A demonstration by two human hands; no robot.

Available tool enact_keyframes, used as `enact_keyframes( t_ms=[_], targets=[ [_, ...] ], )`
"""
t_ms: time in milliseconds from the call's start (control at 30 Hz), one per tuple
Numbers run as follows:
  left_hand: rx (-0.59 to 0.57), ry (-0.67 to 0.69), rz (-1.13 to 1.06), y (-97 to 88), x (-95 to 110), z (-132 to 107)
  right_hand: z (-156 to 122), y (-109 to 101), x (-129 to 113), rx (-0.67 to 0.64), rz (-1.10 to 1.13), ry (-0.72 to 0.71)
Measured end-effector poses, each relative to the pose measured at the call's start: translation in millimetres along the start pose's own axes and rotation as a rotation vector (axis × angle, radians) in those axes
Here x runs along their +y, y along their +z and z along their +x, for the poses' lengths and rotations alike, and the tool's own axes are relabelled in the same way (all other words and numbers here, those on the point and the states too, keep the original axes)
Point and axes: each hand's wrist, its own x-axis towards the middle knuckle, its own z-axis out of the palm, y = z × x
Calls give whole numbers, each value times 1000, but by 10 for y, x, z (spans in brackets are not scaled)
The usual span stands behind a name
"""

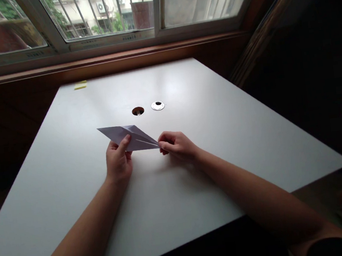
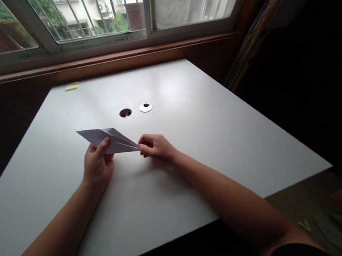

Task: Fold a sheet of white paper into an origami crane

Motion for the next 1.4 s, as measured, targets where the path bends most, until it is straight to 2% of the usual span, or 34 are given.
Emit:
enact_keyframes(
  t_ms=[133, 300, 467, 533, 633, 700, 767, 867, 967, 1133, 1267, 1400],
  targets=[
    [-56, 12, 72, 30, -20, -44, 21, 6, 19, 55, -83, -51],
    [-131, 2, 109, 64, -48, -80, 43, 91, 19, 50, -78, -67],
    [-253, 11, 145, 61, -109, -70, 49, 95, -9, 113, -115, -72],
    [-244, 41, 164, 39, -140, -57, 46, 74, -8, 129, -144, -83],
    [-97, 190, 280, -19, -147, -44, 39, 38, 14, 144, -202, -100],
    [-3, 370, 462, -56, -102, -51, 37, 17, 32, 166, -262, -114],
    [27, 598, 686, -74, -27, -76, 36, 3, 41, 185, -323, -138],
    [-88, 879, 1062, -61, 79, -129, 36, -1, 32, 178, -420, -208],
    [-228, 1060, 1246, -36, 109, -166, 33, 7, 12, 151, -540, -299],
    [-346, 1134, 1360, -34, 75, -168, 29, 14, -4, 119, -696, -415],
    [-346, 1130, 1415, -44, 78, -169, 30, 27, -20, 114, -776, -474],
    [-351, 1125, 1432, -46, 85, -173, 25, 29, -36, 119, -765, -493]
  ],
)
